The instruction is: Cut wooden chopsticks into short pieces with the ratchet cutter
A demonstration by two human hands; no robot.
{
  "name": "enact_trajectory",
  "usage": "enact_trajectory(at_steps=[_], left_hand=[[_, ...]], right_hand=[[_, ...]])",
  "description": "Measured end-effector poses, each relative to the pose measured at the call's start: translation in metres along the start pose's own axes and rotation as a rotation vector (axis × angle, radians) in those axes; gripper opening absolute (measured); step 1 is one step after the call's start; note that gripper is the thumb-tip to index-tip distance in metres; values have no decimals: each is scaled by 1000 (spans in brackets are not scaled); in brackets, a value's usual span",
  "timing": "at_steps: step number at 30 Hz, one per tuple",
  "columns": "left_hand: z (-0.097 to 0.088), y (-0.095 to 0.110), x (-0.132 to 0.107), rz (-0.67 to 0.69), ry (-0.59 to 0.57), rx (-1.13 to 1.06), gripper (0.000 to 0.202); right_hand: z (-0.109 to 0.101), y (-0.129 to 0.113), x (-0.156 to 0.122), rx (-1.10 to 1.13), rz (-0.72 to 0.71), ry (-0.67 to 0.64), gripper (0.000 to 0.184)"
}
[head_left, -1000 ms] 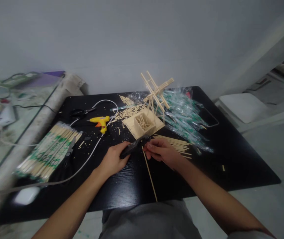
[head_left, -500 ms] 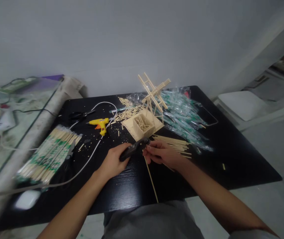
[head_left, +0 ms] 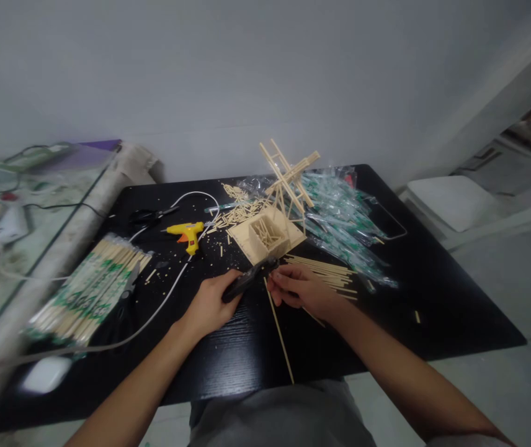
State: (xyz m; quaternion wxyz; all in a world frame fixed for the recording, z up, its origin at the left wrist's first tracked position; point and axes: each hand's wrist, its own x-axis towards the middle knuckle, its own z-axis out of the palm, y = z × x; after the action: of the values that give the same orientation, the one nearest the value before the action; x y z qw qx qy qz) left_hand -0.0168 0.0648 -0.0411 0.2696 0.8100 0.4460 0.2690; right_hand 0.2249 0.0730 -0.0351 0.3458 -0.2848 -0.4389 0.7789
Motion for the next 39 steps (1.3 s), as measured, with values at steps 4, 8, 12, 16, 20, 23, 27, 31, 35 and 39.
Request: enact_trajectory(at_steps=[4,8,12,16,20,23,27,31,35,39], left_hand=[[0,0,1,0,-20,-41,17],[0,-1,1,2,-29,-61,20],[1,-3,1,19,-14,-57,26],[2,-4,0,33,-9,-55,28],[1,-3,0,21,-23,-53,22],[0,-2,-1,12,-17,-35,16],[1,-2,-2,-3,-17,-29,14],[3,-3,-1,-20,-18,-41,14],[4,-4,0,-19,-8,-34,17],[5,-5,-1,1,10,-18,21]], right_hand=[[-1,-1,-1,16,18,-36,37],[-1,0,-1,64,34,-84,38],[-1,2,-1,72,69,-114,39],[-2,2,-2,73,90,-122,42],[-2,2,-2,70,89,-111,41],[-2,2,-2,66,67,-105,40],[-1,3,-1,80,44,-83,38],[-1,5,2,56,4,-16,40],[0,6,3,24,-68,76,36],[1,6,2,-9,-99,96,37]])
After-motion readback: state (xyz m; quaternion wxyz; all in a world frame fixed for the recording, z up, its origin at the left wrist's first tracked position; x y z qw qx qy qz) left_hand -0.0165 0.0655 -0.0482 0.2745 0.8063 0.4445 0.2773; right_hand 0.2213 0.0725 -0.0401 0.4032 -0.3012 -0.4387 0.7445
